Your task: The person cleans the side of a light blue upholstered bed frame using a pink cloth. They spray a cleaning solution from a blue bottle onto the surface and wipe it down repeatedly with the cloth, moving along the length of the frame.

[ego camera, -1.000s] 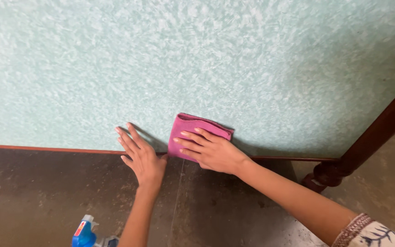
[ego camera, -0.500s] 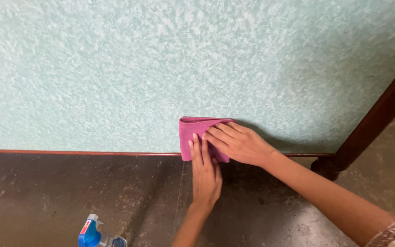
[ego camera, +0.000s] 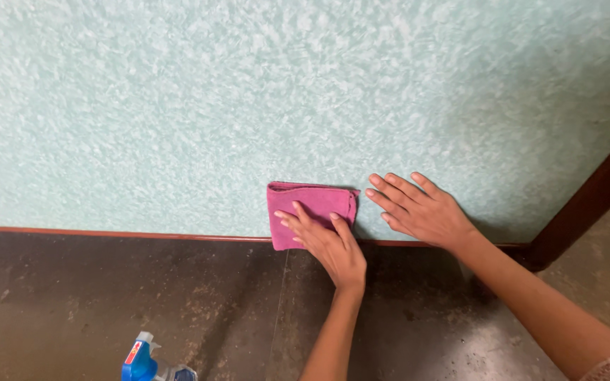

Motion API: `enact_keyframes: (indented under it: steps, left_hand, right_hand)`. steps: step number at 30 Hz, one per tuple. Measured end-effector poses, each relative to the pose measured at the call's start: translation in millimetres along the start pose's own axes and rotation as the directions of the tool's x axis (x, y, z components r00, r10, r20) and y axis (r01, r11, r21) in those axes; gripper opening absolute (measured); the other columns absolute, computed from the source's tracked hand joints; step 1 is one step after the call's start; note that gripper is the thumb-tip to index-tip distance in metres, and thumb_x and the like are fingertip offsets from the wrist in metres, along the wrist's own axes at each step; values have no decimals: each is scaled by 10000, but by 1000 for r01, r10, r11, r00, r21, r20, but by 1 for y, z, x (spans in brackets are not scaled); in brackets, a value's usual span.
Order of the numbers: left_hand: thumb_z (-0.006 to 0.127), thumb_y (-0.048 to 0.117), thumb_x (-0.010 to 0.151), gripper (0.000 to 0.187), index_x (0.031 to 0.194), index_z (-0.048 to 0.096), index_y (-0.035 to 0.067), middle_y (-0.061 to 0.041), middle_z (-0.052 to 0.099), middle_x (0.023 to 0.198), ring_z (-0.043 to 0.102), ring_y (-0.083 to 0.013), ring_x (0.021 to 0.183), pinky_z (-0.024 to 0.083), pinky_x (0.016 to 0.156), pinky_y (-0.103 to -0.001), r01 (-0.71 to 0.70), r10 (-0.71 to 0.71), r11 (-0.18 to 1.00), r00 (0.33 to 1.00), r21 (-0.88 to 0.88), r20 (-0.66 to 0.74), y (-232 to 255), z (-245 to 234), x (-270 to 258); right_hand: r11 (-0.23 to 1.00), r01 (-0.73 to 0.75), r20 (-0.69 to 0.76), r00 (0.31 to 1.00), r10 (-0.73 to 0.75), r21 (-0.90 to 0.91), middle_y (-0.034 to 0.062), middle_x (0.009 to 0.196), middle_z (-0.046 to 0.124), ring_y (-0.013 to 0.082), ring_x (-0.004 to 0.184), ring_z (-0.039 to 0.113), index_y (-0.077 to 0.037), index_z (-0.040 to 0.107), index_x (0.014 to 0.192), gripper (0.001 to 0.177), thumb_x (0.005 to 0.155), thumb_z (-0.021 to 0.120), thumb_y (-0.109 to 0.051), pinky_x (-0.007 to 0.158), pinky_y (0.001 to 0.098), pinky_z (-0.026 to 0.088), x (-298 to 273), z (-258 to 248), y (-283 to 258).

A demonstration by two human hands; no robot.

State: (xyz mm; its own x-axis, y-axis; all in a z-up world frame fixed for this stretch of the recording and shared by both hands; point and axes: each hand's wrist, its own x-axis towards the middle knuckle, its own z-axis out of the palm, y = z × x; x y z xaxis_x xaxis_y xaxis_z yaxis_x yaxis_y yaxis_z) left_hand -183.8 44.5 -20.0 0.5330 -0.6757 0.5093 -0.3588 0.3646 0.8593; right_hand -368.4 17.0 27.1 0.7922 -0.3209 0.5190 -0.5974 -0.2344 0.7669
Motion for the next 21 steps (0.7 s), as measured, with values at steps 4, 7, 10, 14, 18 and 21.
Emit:
enact_keyframes:
  steps: [4,7,10,14,18,21]
  left_hand:
    - [330,381,1062,716,1663,73,87,-243,-116,1711,-92,-431,1584,-14,1225,-643,61,-23,957,990,283,-136,-41,12,26]
    - [305,417,1122,707,1698,90,68,-216,4,1748,45,-464,1586,45,1240,-641,308,-12,568,930,764,-366,-112,-18,114]
    - [290,429,1160,658,1684,40,120,-183,10,1743,65,-376,1630,90,1251,-671,384,-130,778,873,498,-471,-163,-101,200]
    - [298,339,1164,638,1697,-9,173,-239,-29,1728,42,-374,1610,106,1319,-529,371,-226,861,892,348,-391,-182,-183,285]
    - [402,181,1086,724,1673,-14,109,-275,36,1705,109,-379,1589,132,1304,-505,498,-317,763,844,412,-433,-199,-185,308]
    - [402,17,1127,691,1722,52,54,-311,126,1725,173,-376,1617,160,1322,-520,460,-77,619,843,637,-533,-209,-128,267]
  right_hand:
    - [998,13,-56,998,-16,-56,32,1659,385,208,1535,301,-174,432,1605,602,1078,434,-466,1265,481,118,-2,7,0]
    - [998,35,-75,996,-39,-60,49,1641,416,231,1525,327,-149,446,1592,584,1085,442,-438,1256,496,154,-2,11,3]
    - [997,44,-74,996,-49,-60,39,1637,422,215,1519,330,-176,437,1600,582,1093,423,-461,1255,493,166,-2,14,4]
    - [998,41,-75,996,-45,-56,38,1634,428,217,1513,343,-172,445,1594,581,1090,421,-460,1256,489,167,-1,15,4]
    - [998,34,-81,996,-39,-57,44,1643,416,220,1521,335,-172,436,1600,582,1090,432,-454,1260,498,160,-1,13,2]
    - [996,38,-72,996,-44,-79,47,1657,396,228,1532,315,-167,428,1608,593,1089,430,-452,1260,506,153,-2,13,3]
